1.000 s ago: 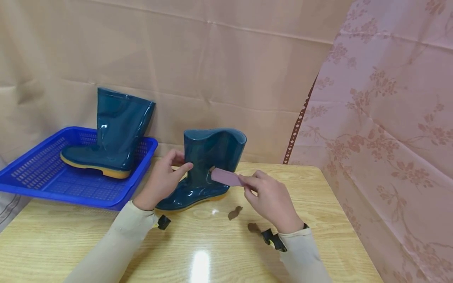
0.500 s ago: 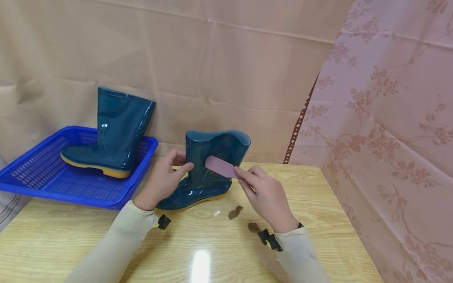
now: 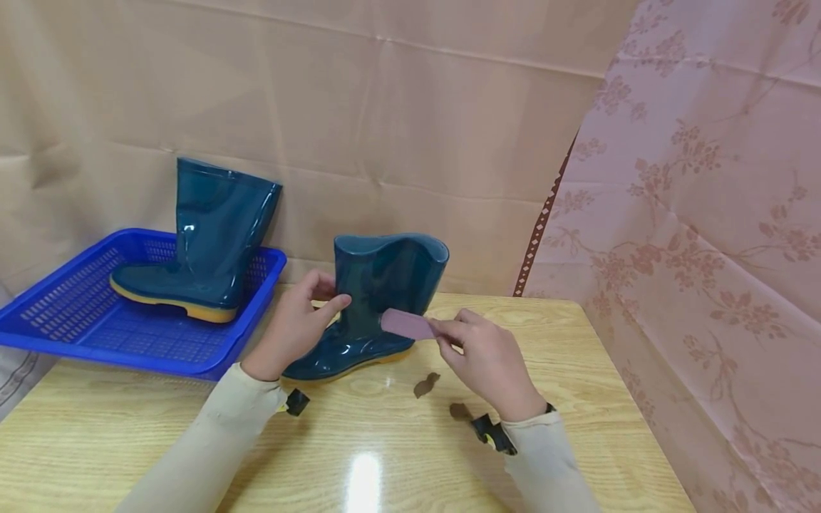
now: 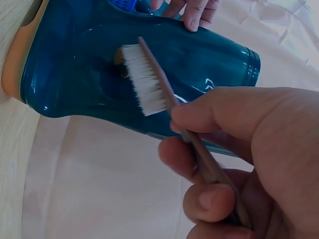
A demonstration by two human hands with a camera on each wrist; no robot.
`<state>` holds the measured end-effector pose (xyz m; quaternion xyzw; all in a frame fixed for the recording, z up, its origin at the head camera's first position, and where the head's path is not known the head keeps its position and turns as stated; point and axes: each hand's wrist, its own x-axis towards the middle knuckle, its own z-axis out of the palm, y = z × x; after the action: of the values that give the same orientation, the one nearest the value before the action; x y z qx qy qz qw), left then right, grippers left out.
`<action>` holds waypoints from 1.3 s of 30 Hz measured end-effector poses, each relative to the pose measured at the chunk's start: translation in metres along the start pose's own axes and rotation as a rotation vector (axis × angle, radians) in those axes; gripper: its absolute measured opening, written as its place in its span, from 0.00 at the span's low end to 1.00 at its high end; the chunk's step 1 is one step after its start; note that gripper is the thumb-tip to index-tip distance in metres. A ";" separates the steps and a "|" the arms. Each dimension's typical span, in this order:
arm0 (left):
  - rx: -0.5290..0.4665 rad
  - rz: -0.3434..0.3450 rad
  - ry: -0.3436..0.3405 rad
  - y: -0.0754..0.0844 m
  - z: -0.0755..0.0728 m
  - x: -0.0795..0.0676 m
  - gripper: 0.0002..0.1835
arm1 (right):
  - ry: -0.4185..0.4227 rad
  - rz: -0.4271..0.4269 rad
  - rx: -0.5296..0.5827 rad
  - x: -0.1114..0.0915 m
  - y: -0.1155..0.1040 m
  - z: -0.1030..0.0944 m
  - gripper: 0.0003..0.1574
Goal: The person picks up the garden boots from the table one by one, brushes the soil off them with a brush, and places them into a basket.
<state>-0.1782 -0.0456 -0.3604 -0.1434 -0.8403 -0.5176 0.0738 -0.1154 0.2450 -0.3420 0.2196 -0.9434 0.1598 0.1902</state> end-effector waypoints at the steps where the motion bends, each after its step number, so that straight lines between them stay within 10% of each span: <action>1: 0.000 -0.001 0.000 0.000 0.000 0.000 0.11 | -0.015 0.014 -0.004 0.000 0.000 0.000 0.16; 11: 0.005 0.000 -0.001 -0.002 0.000 0.001 0.11 | -0.143 0.118 -0.015 0.000 0.002 -0.001 0.13; 29: -0.020 0.031 0.006 -0.001 0.000 0.001 0.11 | 0.033 -0.052 0.017 0.006 0.001 0.014 0.17; 39: -0.014 0.016 0.004 0.001 0.000 0.000 0.10 | -0.223 0.129 0.006 0.005 0.006 0.022 0.07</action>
<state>-0.1778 -0.0454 -0.3594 -0.1493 -0.8354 -0.5230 0.0787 -0.1292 0.2399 -0.3602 0.1752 -0.9705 0.1490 0.0726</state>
